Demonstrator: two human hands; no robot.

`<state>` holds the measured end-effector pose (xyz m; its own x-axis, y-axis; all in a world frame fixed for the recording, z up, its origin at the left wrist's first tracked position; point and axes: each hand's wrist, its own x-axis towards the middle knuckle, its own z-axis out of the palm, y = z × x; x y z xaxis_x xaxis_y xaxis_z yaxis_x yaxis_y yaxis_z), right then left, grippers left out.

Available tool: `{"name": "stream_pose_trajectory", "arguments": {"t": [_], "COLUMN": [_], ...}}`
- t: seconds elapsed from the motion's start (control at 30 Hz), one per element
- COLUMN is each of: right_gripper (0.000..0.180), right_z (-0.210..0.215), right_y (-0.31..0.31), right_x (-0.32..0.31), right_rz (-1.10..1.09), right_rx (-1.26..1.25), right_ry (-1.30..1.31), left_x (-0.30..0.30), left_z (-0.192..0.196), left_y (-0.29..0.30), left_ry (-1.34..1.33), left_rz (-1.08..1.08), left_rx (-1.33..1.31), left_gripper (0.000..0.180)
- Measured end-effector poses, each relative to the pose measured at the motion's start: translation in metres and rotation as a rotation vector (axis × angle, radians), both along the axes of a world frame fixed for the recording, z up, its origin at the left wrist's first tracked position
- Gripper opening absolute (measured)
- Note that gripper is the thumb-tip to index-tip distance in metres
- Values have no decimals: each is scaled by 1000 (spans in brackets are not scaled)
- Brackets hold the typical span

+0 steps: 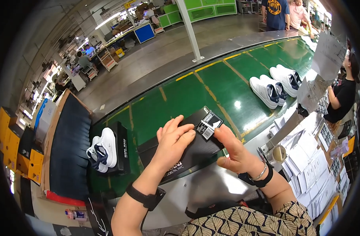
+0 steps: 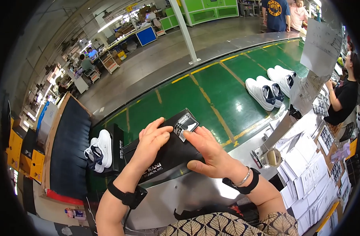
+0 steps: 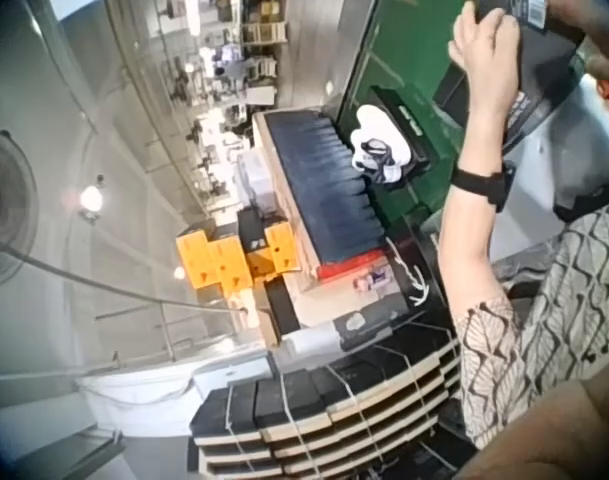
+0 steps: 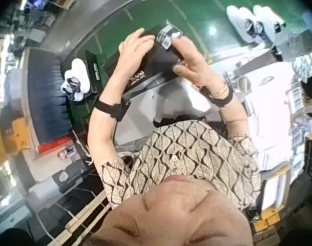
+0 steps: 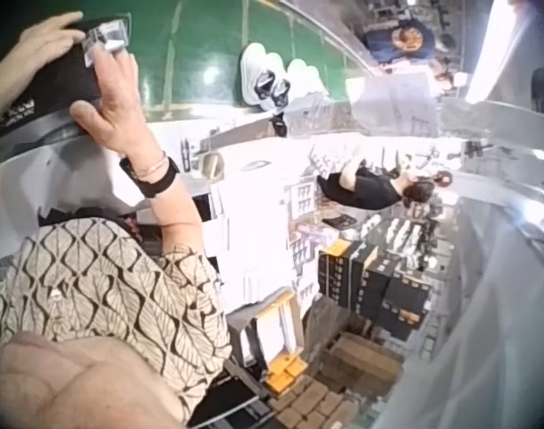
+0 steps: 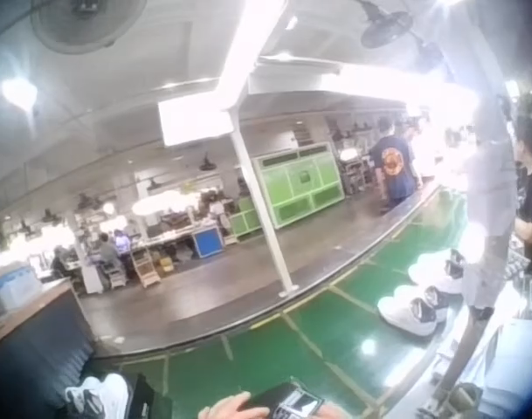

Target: Placing finished shoes into boxes and stacking the boxes for shipment.

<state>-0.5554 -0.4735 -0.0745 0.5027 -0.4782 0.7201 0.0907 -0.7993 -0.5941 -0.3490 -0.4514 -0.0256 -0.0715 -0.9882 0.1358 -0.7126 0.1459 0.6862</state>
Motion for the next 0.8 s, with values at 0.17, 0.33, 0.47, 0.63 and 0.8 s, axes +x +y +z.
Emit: {"name": "stream_pose_trajectory", "arguments": {"t": [0.17,0.33,0.47,0.63,0.8], "right_gripper": [67,73,87,80,45], "right_z": [20,21,9,8,16], "right_y": [14,21,27,19,16], "right_x": [3,2,10,7,1], "right_rz": [37,-23,24,99,-60], "right_rx": [-70,57,330,621,763], "right_ry": [96,267,8,-250,-144], "left_x": [2,4,-1,-2,-4], "left_z": [-1,-5,-9,-17,-20], "left_y": [17,24,27,34,36], "left_ry": [121,222,174,92,-48], "left_rz": [-105,-107,-74,-68,-79], "left_rx": [-34,-16,-84,-161,-223], "left_gripper": [34,20,15,22,25]}}
